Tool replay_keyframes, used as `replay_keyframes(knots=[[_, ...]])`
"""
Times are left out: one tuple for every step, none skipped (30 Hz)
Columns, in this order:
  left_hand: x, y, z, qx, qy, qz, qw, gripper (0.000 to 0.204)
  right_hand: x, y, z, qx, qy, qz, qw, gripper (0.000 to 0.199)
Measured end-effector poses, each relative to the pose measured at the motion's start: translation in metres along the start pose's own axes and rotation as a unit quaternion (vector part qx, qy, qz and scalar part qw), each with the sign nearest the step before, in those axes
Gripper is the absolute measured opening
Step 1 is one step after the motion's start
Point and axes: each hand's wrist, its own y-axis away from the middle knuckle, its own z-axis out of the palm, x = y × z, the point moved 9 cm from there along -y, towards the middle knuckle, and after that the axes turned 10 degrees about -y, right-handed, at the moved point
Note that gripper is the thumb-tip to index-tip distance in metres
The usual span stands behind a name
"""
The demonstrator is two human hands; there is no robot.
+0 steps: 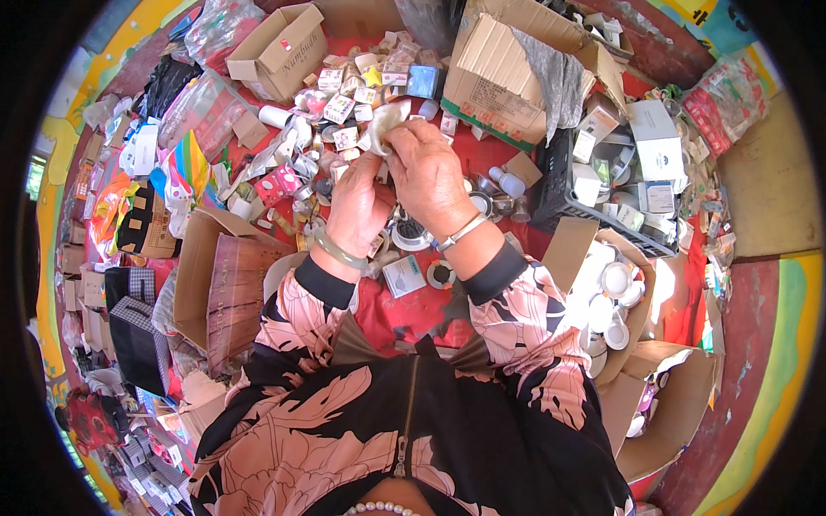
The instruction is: The person sits on the floor and cleans various small light fixtures and bulb holders using a white cloth. They wipe the interior and exterior surfaces of the items, handling them one at a time and placing them into a nearby cardboard box.
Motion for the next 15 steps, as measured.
replay_keyframes(knots=[[-0.004,-0.003,-0.014,-0.027,0.006,0.003,1.0,0.023,0.005,0.004,0.007,-0.012,-0.003,0.021,1.0,0.019],[0.003,-0.003,-0.006,-0.056,0.013,0.005,0.998,0.023,0.004,0.008,0.012,-0.028,-0.016,0.015,0.999,0.019],[0.004,-0.003,-0.008,-0.01,0.015,-0.009,1.0,0.024,0.001,0.012,0.016,-0.043,-0.029,0.009,0.999,0.018],[0.004,-0.004,-0.009,0.035,0.016,-0.023,0.999,0.024,0.0,0.015,0.02,-0.059,-0.043,0.003,0.997,0.017],[0.009,-0.002,-0.006,0.082,0.016,-0.037,0.996,0.025,-0.008,0.018,0.027,-0.078,-0.038,-0.041,0.995,0.02],[0.009,-0.003,-0.004,0.074,0.022,-0.052,0.996,0.028,-0.012,0.023,0.03,-0.086,-0.018,-0.049,0.995,0.021],[0.009,-0.003,-0.004,0.073,0.035,-0.052,0.995,0.029,-0.019,0.026,0.031,-0.094,0.002,-0.057,0.994,0.022],[0.011,-0.003,-0.005,0.074,0.047,-0.05,0.995,0.029,-0.019,0.025,0.03,-0.087,0.011,-0.061,0.994,0.022],[0.012,-0.003,-0.007,0.074,0.059,-0.047,0.994,0.03,-0.017,0.023,0.027,-0.08,0.021,-0.065,0.994,0.022],[0.014,-0.008,-0.012,0.051,0.054,-0.019,0.997,0.035,-0.013,0.02,0.023,-0.073,0.031,-0.068,0.995,0.023],[0.015,-0.007,-0.011,0.046,0.07,-0.024,0.996,0.036,-0.006,0.018,0.011,-0.042,0.071,-0.079,0.994,0.025],[0.018,-0.006,-0.007,0.04,0.088,-0.03,0.995,0.038,0.015,0.014,-0.005,-0.011,0.113,-0.036,0.993,0.024],[0.019,-0.005,-0.004,0.033,0.106,-0.036,0.993,0.039,0.034,0.012,-0.022,0.02,0.154,0.007,0.988,0.023],[0.019,-0.005,-0.009,0.047,0.11,-0.046,0.992,0.042,0.048,0.007,-0.036,0.052,0.118,0.074,0.989,0.021],[0.018,-0.005,-0.006,0.021,0.135,-0.049,0.989,0.042,0.062,0.005,-0.05,0.085,0.082,0.141,0.983,0.019]])
